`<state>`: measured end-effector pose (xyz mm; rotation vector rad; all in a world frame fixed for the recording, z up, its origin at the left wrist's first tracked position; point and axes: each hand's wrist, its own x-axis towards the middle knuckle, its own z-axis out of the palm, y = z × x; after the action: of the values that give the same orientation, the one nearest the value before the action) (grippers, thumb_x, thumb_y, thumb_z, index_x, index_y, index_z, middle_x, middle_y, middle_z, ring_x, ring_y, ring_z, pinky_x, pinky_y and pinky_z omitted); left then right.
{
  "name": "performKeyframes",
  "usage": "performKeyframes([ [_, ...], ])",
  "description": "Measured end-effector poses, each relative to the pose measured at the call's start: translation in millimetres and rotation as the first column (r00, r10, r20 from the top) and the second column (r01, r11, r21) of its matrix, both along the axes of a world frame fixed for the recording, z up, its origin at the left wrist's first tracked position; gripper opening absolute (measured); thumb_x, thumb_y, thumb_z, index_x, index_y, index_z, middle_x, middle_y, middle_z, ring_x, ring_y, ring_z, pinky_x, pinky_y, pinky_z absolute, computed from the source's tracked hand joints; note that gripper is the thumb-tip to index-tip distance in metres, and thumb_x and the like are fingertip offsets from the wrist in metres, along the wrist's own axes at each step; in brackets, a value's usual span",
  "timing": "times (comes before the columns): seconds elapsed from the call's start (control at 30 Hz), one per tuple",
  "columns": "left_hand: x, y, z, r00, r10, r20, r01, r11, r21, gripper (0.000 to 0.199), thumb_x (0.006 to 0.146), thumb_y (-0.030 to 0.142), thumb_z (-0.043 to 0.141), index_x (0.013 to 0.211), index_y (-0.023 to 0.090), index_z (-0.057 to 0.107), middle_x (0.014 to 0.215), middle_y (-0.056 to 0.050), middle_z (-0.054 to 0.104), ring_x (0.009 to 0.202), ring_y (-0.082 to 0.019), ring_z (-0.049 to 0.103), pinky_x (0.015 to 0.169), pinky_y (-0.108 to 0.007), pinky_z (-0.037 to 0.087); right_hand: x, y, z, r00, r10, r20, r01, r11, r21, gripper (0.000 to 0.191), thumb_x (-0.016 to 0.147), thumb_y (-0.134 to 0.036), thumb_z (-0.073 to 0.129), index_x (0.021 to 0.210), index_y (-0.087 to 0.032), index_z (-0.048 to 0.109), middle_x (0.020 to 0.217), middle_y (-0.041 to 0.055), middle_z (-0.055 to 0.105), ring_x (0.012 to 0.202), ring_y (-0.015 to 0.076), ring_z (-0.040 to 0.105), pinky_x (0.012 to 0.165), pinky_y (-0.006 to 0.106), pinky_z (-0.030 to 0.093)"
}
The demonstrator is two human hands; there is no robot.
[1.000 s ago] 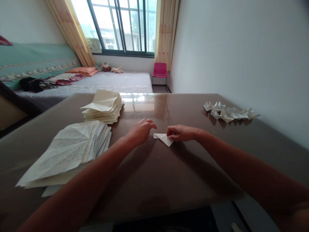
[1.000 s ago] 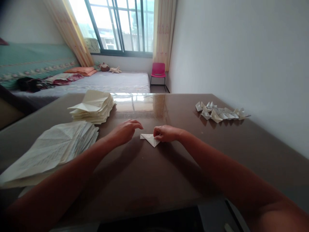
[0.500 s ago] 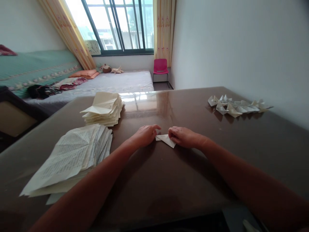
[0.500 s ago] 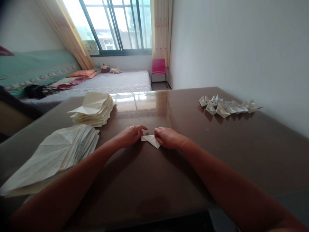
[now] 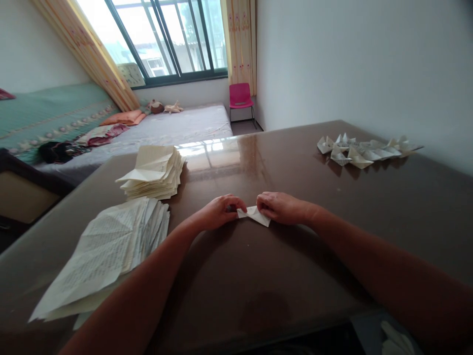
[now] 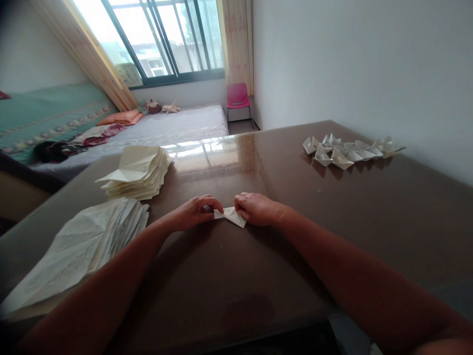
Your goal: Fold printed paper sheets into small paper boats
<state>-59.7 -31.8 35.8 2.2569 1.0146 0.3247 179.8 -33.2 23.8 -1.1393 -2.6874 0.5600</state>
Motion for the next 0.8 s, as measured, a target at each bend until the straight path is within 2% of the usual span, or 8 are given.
performKeyframes([
  [0.13, 1, 2, -2.6, 1.0, 0.028, -0.009, -0.028, 1.0, -0.012, 0.02, 0.081, 0.025, 0.056, 0.092, 0.018, 0.07, 0.088, -0.001, 0.061, 0.075, -0.011, 0.055, 0.072, -0.021, 0.045, 0, 0, -0.3, 1.0, 0.007, -0.013, -0.006, 1.0, 0.006, 0.009, 0.086, -0.019, 0.049, 0.088, -0.017, 0.058, 0.089, 0.0061, 0.063, 0.077, 0.0155, 0.055, 0.069, 0.024, 0.039],
  [0.3, 2, 3, -0.9, 1.0, 0.028, 0.008, -0.028, 0.999, -0.032, 0.022, 0.083, 0.032, 0.056, 0.088, 0.017, 0.072, 0.087, -0.002, 0.066, 0.08, -0.013, 0.059, 0.076, -0.022, 0.044, 0, -1, 1.0, 1.0, 0.003, -0.004, -0.003, 1.0, 0.0, 0.009, 0.086, -0.019, 0.05, 0.088, -0.017, 0.058, 0.089, 0.0062, 0.063, 0.076, 0.0153, 0.055, 0.069, 0.024, 0.039],
  [0.4, 6, 2, 0.1, 0.997, 0.071, -0.014, -0.072, 0.997, -0.022, 0.023, 0.083, 0.034, 0.056, 0.086, 0.017, 0.072, 0.084, -0.001, 0.068, 0.079, -0.013, 0.06, 0.075, -0.022, 0.044, -1, -1, 1.4, 1.0, -0.001, 0.004, 0.001, 1.0, 0.006, 0.009, 0.085, -0.018, 0.05, 0.089, -0.017, 0.058, 0.089, 0.006, 0.062, 0.076, 0.0153, 0.055, 0.069, 0.024, 0.038],
  [0.63, 18, -5, -7.4, 0.974, 0.192, -0.118, -0.181, 0.979, 0.097, 0.017, 0.079, 0.029, 0.056, 0.081, 0.019, 0.07, 0.079, -0.001, 0.066, 0.073, -0.014, 0.059, 0.072, -0.024, 0.045, -1, -2, 3.2, 1.0, -0.013, 0.026, 0.013, 1.0, 0.005, 0.009, 0.086, -0.018, 0.049, 0.089, -0.017, 0.058, 0.09, 0.007, 0.063, 0.078, 0.0164, 0.056, 0.07, 0.025, 0.038],
  [0.8, 20, -9, -15.0, 0.956, 0.24, -0.171, -0.206, 0.959, 0.196, 0.014, 0.079, 0.025, 0.053, 0.084, 0.022, 0.066, 0.082, -0.001, 0.062, 0.079, -0.016, 0.057, 0.073, -0.026, 0.045, -2, -2, 3.0, 0.999, -0.014, 0.028, 0.014, 1.0, 0.01, 0.009, 0.086, -0.018, 0.049, 0.09, -0.017, 0.058, 0.091, 0.0073, 0.063, 0.079, 0.0164, 0.056, 0.071, 0.025, 0.038],
])
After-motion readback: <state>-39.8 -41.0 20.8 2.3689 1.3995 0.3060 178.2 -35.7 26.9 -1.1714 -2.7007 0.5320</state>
